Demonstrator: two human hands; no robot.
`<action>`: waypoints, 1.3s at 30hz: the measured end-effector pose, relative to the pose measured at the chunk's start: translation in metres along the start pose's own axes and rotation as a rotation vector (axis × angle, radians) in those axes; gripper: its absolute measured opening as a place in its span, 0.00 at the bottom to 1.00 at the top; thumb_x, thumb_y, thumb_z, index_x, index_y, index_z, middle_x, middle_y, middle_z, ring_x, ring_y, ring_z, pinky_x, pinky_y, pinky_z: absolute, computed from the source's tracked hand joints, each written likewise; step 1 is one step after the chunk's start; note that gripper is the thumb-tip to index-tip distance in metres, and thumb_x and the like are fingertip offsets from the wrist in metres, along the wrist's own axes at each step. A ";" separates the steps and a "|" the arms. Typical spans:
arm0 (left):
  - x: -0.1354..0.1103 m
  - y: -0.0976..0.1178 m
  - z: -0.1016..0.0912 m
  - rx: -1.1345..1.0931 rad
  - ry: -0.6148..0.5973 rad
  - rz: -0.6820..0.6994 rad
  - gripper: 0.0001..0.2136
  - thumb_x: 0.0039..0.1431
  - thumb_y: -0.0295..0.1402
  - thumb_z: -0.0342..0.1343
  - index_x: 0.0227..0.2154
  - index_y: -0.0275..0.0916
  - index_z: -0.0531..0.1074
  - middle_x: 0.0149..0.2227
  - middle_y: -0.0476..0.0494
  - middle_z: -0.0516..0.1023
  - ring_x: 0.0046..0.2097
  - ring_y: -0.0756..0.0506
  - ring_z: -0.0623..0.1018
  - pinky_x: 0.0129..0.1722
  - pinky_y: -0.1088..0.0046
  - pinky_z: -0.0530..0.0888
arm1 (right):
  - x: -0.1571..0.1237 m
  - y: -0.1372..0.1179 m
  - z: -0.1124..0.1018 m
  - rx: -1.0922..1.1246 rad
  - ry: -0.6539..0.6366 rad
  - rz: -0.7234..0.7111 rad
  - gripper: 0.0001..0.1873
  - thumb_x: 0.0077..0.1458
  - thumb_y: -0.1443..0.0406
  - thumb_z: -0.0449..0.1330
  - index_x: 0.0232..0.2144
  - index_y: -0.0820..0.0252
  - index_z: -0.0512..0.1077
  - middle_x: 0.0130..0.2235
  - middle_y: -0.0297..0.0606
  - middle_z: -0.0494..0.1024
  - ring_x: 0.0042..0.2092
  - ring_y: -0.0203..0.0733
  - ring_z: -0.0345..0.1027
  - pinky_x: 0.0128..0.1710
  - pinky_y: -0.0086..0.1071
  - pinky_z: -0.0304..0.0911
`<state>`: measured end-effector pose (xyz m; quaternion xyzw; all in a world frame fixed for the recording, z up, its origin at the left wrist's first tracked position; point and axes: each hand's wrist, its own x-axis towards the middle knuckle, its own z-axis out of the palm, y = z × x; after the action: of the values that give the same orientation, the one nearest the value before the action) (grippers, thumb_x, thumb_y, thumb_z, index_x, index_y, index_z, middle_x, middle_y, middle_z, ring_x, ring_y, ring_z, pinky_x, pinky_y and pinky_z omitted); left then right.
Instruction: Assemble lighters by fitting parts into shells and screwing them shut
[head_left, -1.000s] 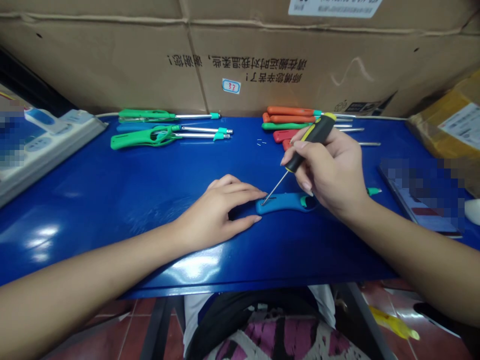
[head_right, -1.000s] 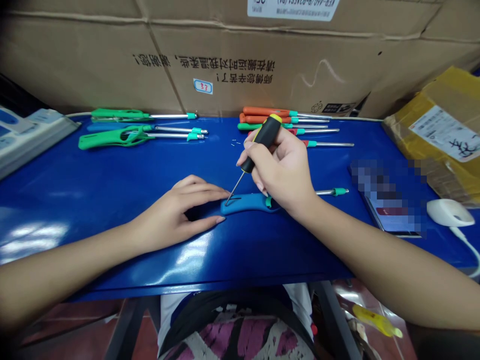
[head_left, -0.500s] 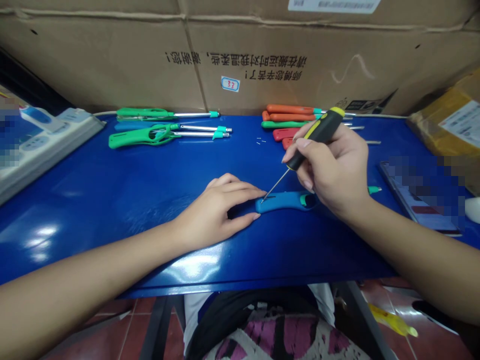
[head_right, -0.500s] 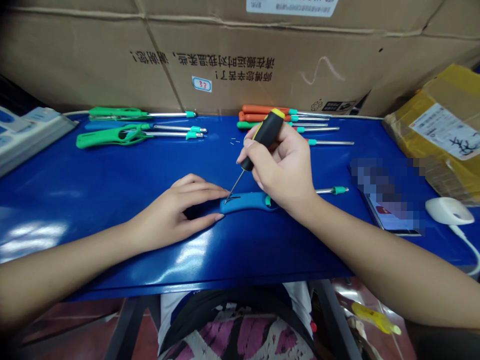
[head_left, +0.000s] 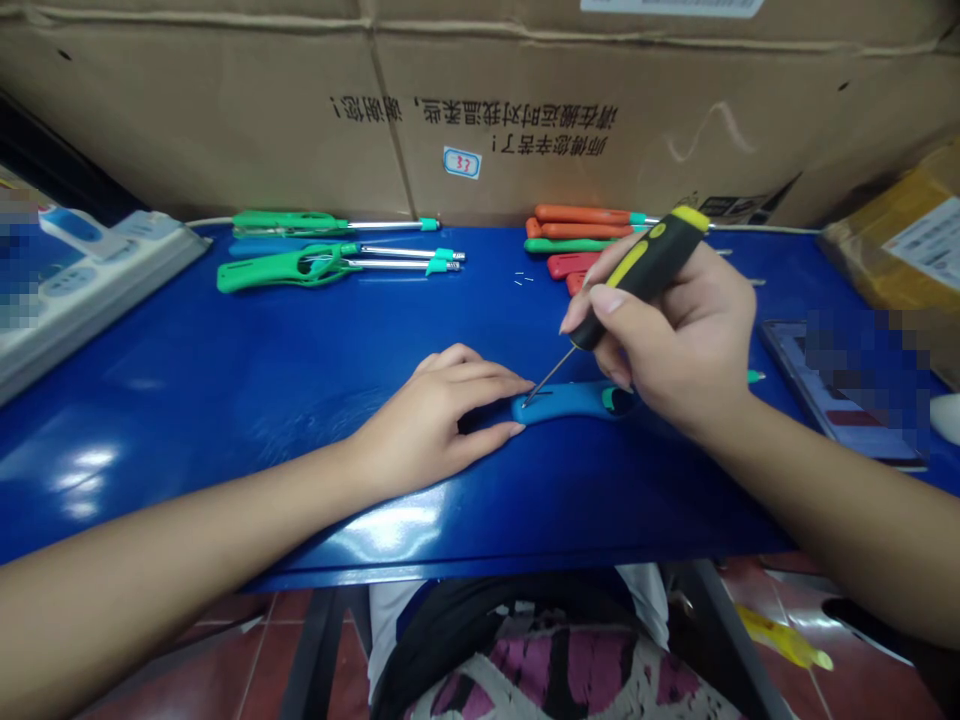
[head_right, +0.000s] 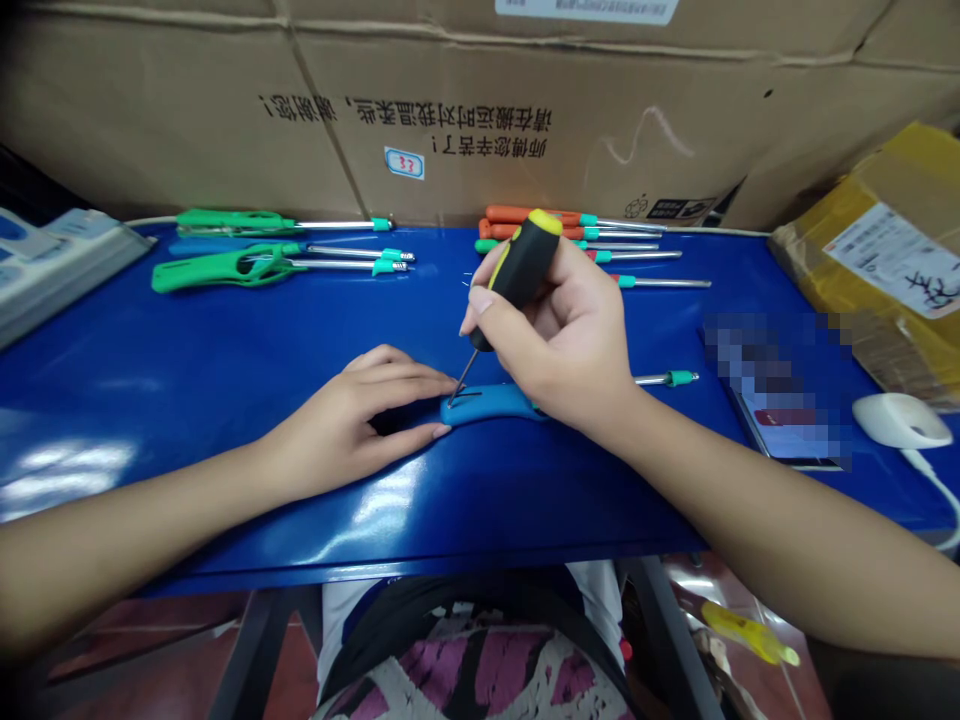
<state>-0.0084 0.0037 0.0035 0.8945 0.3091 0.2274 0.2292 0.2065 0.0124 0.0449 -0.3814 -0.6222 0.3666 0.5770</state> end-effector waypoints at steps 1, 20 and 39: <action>0.000 0.000 0.000 0.001 0.000 0.001 0.16 0.67 0.36 0.60 0.55 0.41 0.74 0.54 0.44 0.80 0.51 0.43 0.74 0.55 0.61 0.70 | -0.001 -0.001 0.000 -0.008 -0.012 -0.003 0.10 0.53 0.58 0.69 0.31 0.53 0.73 0.29 0.37 0.79 0.27 0.40 0.73 0.19 0.32 0.66; 0.000 0.000 0.002 0.003 0.007 0.007 0.15 0.67 0.36 0.59 0.55 0.42 0.75 0.53 0.44 0.80 0.51 0.43 0.75 0.55 0.60 0.70 | -0.004 -0.003 -0.001 -0.082 -0.048 -0.043 0.14 0.53 0.52 0.70 0.33 0.52 0.74 0.31 0.37 0.79 0.26 0.37 0.71 0.22 0.32 0.68; -0.001 0.000 0.002 0.004 0.010 0.017 0.15 0.67 0.36 0.60 0.54 0.41 0.75 0.53 0.44 0.81 0.50 0.43 0.75 0.54 0.61 0.71 | -0.006 -0.004 -0.003 -0.160 -0.049 -0.104 0.11 0.56 0.54 0.68 0.32 0.51 0.73 0.31 0.36 0.78 0.28 0.40 0.72 0.29 0.36 0.74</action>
<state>-0.0077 0.0027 0.0023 0.8965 0.3030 0.2331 0.2238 0.2099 0.0055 0.0460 -0.3844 -0.6822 0.2947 0.5478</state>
